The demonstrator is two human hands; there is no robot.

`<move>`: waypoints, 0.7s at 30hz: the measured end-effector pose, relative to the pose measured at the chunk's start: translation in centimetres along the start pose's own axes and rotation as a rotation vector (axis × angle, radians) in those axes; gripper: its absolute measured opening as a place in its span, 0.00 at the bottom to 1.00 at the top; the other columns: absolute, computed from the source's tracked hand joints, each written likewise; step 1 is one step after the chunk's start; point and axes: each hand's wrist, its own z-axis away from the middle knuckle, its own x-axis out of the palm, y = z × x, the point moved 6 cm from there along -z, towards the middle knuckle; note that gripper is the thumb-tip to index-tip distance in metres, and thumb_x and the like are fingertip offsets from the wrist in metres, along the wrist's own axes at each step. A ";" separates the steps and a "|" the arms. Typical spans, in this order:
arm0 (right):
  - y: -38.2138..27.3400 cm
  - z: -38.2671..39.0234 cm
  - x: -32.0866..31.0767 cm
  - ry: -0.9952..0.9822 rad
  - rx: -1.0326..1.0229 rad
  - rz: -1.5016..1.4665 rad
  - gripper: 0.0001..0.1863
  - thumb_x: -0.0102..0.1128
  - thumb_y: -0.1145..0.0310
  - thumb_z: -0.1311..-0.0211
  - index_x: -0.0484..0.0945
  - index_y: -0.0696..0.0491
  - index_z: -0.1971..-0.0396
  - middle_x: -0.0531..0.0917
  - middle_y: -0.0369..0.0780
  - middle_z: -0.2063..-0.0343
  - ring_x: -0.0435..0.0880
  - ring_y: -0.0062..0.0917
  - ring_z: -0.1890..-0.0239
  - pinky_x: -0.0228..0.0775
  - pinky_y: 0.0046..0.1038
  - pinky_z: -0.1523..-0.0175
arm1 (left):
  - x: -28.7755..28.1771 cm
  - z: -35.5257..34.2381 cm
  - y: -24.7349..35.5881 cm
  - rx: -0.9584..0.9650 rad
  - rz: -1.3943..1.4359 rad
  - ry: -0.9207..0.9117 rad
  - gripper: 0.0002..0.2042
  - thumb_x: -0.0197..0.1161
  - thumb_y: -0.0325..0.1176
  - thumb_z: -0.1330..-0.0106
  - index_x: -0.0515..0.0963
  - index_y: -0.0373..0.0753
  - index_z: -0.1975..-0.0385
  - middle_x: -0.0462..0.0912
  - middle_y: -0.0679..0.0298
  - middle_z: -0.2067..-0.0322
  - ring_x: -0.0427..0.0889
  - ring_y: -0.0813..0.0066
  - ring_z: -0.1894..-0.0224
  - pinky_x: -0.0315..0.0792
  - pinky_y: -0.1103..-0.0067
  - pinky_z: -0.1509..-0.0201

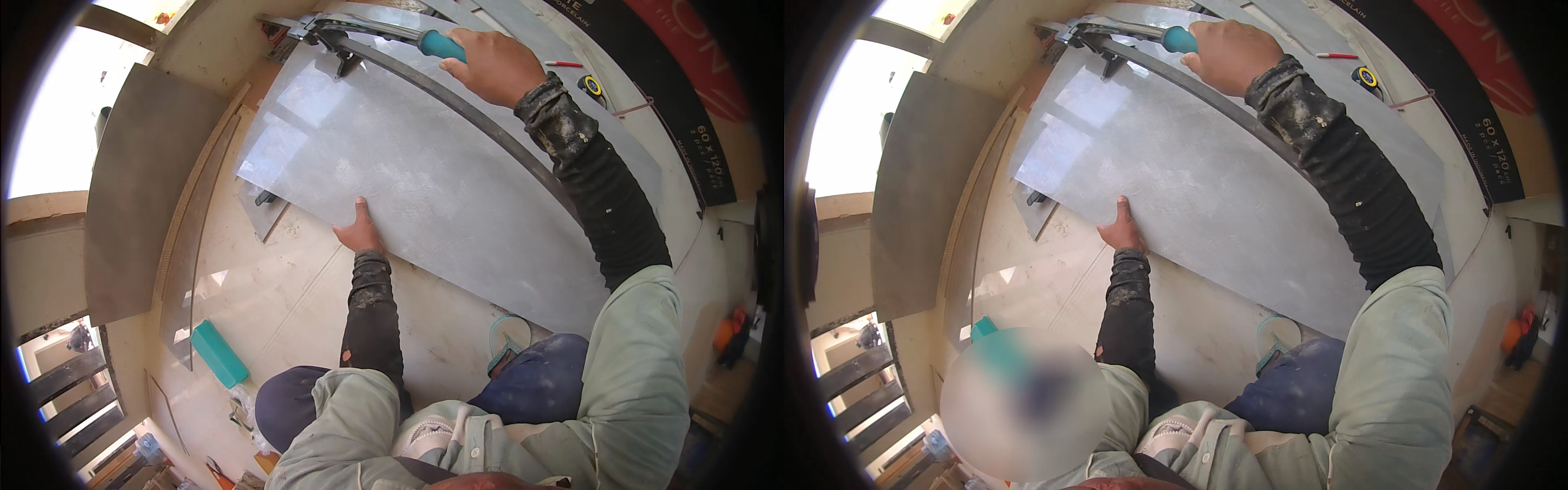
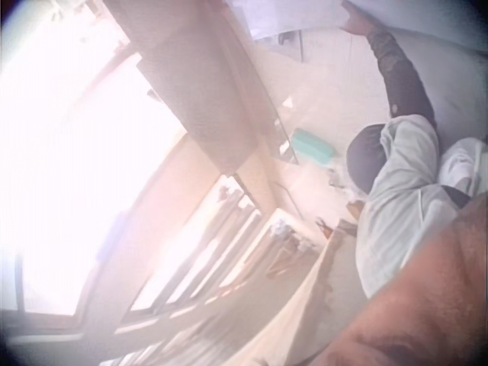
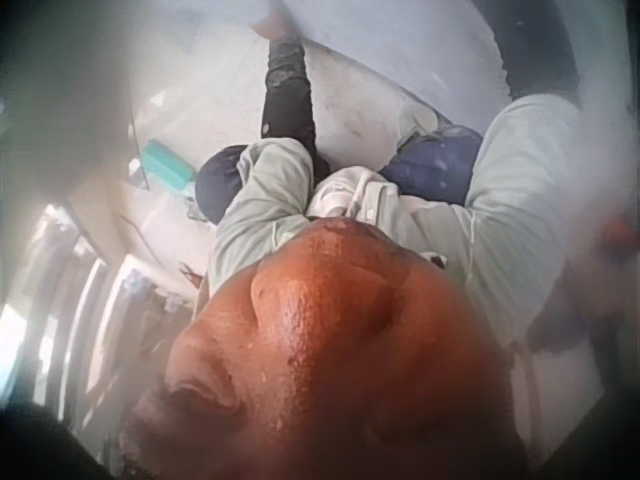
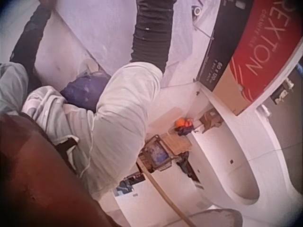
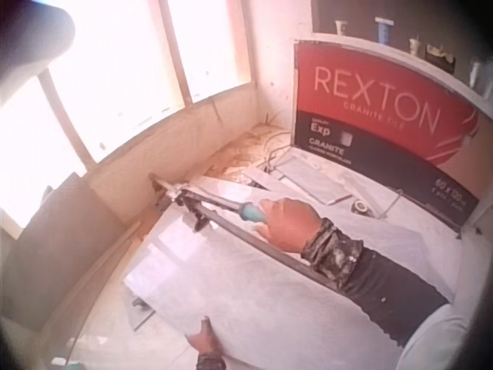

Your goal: The person measures and marks a large tile using a tape measure and a red pen, then uses a tile cutter to score and break a section of the tile.

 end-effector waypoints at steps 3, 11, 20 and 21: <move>3.6 5.7 -0.9 0.195 -0.050 0.064 0.25 0.60 0.50 0.33 0.78 0.52 0.45 0.87 0.47 0.66 0.89 0.39 0.66 0.83 0.36 0.60 | 0.3 2.4 2.0 0.015 -0.159 0.100 0.43 0.76 0.39 0.45 0.57 0.23 0.36 0.61 0.43 0.36 0.63 0.48 0.33 0.60 0.62 0.28; 11.1 20.5 -7.7 -0.045 0.001 -0.011 0.27 0.59 0.52 0.31 0.75 0.53 0.39 0.85 0.50 0.58 0.86 0.41 0.61 0.78 0.37 0.52 | 7.7 13.0 8.8 0.613 -0.590 -0.128 0.41 0.72 0.42 0.44 0.59 0.33 0.33 0.57 0.45 0.33 0.53 0.45 0.28 0.50 0.52 0.26; 18.1 36.5 -14.5 -0.277 0.228 -0.123 0.28 0.62 0.53 0.33 0.75 0.54 0.40 0.84 0.47 0.57 0.82 0.35 0.58 0.72 0.34 0.46 | 15.8 27.6 2.2 0.878 -0.405 -0.837 0.50 0.76 0.38 0.49 0.52 0.24 0.30 0.55 0.36 0.31 0.53 0.39 0.28 0.52 0.59 0.25; 19.3 38.7 -15.5 -0.269 0.218 -0.097 0.29 0.62 0.52 0.33 0.74 0.55 0.39 0.83 0.46 0.56 0.81 0.33 0.57 0.72 0.34 0.45 | 15.6 30.5 1.7 0.911 -0.371 -0.887 0.51 0.77 0.38 0.49 0.52 0.23 0.30 0.56 0.35 0.32 0.55 0.39 0.28 0.53 0.59 0.25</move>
